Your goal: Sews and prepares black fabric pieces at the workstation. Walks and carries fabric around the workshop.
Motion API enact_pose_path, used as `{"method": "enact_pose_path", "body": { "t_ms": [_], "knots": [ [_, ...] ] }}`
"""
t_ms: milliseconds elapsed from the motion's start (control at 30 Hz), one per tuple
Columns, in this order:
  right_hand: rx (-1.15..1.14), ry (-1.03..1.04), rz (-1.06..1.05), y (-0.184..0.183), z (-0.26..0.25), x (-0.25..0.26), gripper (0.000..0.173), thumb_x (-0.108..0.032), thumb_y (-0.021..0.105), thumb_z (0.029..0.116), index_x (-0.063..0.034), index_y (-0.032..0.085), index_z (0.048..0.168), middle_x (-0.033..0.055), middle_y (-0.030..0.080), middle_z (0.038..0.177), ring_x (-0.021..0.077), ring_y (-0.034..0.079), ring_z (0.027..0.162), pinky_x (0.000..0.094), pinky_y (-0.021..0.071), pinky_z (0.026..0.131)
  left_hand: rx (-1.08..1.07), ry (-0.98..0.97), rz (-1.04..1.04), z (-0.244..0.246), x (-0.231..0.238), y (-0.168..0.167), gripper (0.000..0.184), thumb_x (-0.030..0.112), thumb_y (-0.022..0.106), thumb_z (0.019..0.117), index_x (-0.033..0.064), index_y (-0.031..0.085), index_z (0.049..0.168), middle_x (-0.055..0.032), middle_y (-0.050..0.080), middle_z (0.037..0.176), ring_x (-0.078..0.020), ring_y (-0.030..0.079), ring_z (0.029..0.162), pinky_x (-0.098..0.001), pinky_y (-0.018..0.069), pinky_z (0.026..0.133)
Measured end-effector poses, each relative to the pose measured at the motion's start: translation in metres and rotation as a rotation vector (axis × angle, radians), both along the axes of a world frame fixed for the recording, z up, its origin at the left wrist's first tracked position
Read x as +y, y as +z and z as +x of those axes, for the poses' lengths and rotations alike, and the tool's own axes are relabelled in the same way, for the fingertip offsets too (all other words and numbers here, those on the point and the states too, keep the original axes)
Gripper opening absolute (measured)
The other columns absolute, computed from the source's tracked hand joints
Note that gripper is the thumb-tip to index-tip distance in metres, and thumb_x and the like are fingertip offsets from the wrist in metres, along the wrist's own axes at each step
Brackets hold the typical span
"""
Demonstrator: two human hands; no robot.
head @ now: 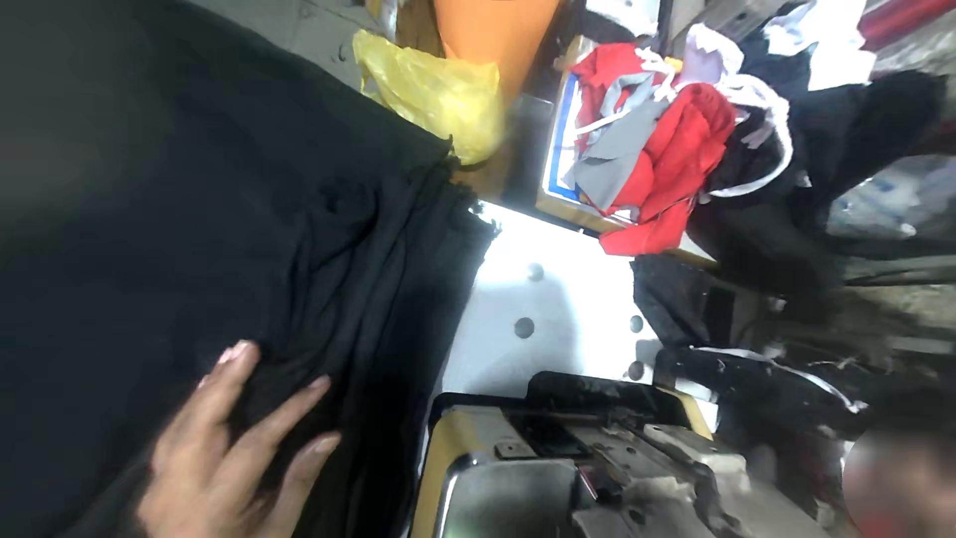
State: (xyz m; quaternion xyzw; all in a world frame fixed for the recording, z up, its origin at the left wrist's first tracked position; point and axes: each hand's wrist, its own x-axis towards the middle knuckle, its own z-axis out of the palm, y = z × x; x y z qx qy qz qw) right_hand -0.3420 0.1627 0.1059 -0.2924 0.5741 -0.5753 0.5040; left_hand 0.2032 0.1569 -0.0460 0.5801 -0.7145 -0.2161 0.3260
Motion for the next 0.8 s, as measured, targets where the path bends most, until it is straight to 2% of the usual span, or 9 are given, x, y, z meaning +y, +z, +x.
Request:
{"method": "enact_pose_path", "body": {
  "t_ms": [100, 167, 233, 367, 500, 567, 667, 733, 800],
  "knots": [
    [-0.126, 0.21, -0.051, 0.0, 0.003, 0.006, 0.032, -0.051, 0.066, 0.0912, -0.0251, 0.08, 0.103, -0.0062, 0.076, 0.093, 0.0036, 0.071, 0.08, 0.0217, 0.0586, 0.071, -0.025, 0.01, -0.02, -0.003, -0.002, 0.002, 0.045, 0.047, 0.054, 0.1043, 0.0102, 0.067, 0.127, -0.0167, 0.036, 0.162, -0.023, 0.025, 0.155, -0.0413, 0.0227, 0.125],
    [-0.125, 0.246, -0.084, 0.0, 0.011, 0.007, 0.042, -0.06, 0.056, 0.0941, -0.027, 0.081, 0.103, -0.0081, 0.076, 0.09, 0.0014, 0.07, 0.076, 0.0186, 0.0562, 0.065, -0.042, 0.019, -0.051, -0.006, -0.005, 0.001, 0.047, 0.047, 0.054, 0.1044, 0.0079, 0.067, 0.126, -0.0223, 0.038, 0.16, -0.0278, 0.028, 0.154, -0.0432, 0.0241, 0.123],
    [-0.122, 0.283, -0.109, 0.0, 0.011, 0.01, 0.045, -0.062, 0.052, 0.0959, -0.0286, 0.08, 0.106, -0.0088, 0.076, 0.089, 0.0013, 0.07, 0.075, 0.0189, 0.0566, 0.065, -0.035, 0.029, -0.07, -0.007, -0.006, 0.001, 0.048, 0.048, 0.054, 0.1042, 0.0077, 0.068, 0.126, -0.0243, 0.04, 0.158, -0.0304, 0.03, 0.153, -0.0448, 0.0253, 0.122],
    [-0.063, 0.209, -0.122, 0.003, 0.022, 0.019, 0.047, -0.065, 0.048, 0.096, -0.0312, 0.08, 0.101, -0.0108, 0.073, 0.079, -0.0006, 0.064, 0.064, 0.0169, 0.0504, 0.054, -0.014, 0.043, -0.061, -0.008, -0.006, 0.0, 0.049, 0.047, 0.054, 0.1038, 0.0046, 0.07, 0.124, -0.0289, 0.041, 0.156, -0.0405, 0.035, 0.149, -0.0542, 0.0296, 0.118],
    [0.066, 0.031, -0.05, 0.012, 0.039, 0.035, 0.058, -0.073, 0.032, 0.097, -0.0389, 0.079, 0.095, -0.0137, 0.07, 0.07, -0.003, 0.059, 0.055, 0.0159, 0.0461, 0.049, -0.005, 0.053, -0.076, -0.01, -0.009, 0.002, 0.048, 0.044, 0.054, 0.1026, 0.0032, 0.071, 0.123, -0.032, 0.042, 0.154, -0.0492, 0.038, 0.144, -0.0609, 0.0323, 0.113],
    [0.069, 0.0, -0.065, 0.014, 0.042, 0.047, 0.064, -0.071, 0.024, 0.1004, -0.0382, 0.079, 0.097, -0.0129, 0.071, 0.071, -0.0027, 0.059, 0.055, 0.0161, 0.0463, 0.049, 0.034, 0.049, -0.075, -0.01, -0.009, 0.003, 0.048, 0.043, 0.054, 0.1028, 0.0021, 0.07, 0.124, -0.032, 0.04, 0.156, -0.0504, 0.039, 0.143, -0.0627, 0.0325, 0.112],
    [0.07, -0.06, -0.079, 0.014, 0.04, 0.067, 0.07, -0.068, 0.015, 0.1029, -0.0368, 0.078, 0.099, -0.0129, 0.068, 0.065, -0.0025, 0.057, 0.051, 0.0166, 0.0452, 0.048, 0.07, 0.057, -0.09, -0.01, -0.009, 0.002, 0.047, 0.04, 0.054, 0.103, 0.0015, 0.07, 0.124, -0.0305, 0.039, 0.157, -0.0503, 0.04, 0.142, -0.0641, 0.034, 0.111],
    [0.076, -0.15, -0.045, 0.015, 0.04, 0.08, 0.076, -0.064, 0.005, 0.1038, -0.0357, 0.076, 0.096, -0.0129, 0.064, 0.059, -0.0018, 0.053, 0.047, 0.0176, 0.0437, 0.045, 0.083, 0.059, -0.107, -0.009, -0.01, 0.003, 0.045, 0.038, 0.055, 0.1032, 0.0013, 0.07, 0.124, -0.0287, 0.038, 0.158, -0.0499, 0.042, 0.142, -0.0646, 0.0357, 0.111],
    [0.054, -0.219, -0.014, 0.015, 0.038, 0.097, 0.08, -0.064, 0.0, 0.1033, -0.0356, 0.075, 0.094, -0.0134, 0.063, 0.059, -0.0018, 0.051, 0.047, 0.0177, 0.0427, 0.045, 0.089, 0.057, -0.127, -0.009, -0.01, 0.003, 0.044, 0.036, 0.055, 0.1028, 0.0, 0.07, 0.124, -0.0286, 0.038, 0.158, -0.0505, 0.044, 0.14, -0.066, 0.0382, 0.108]
  ]
}}
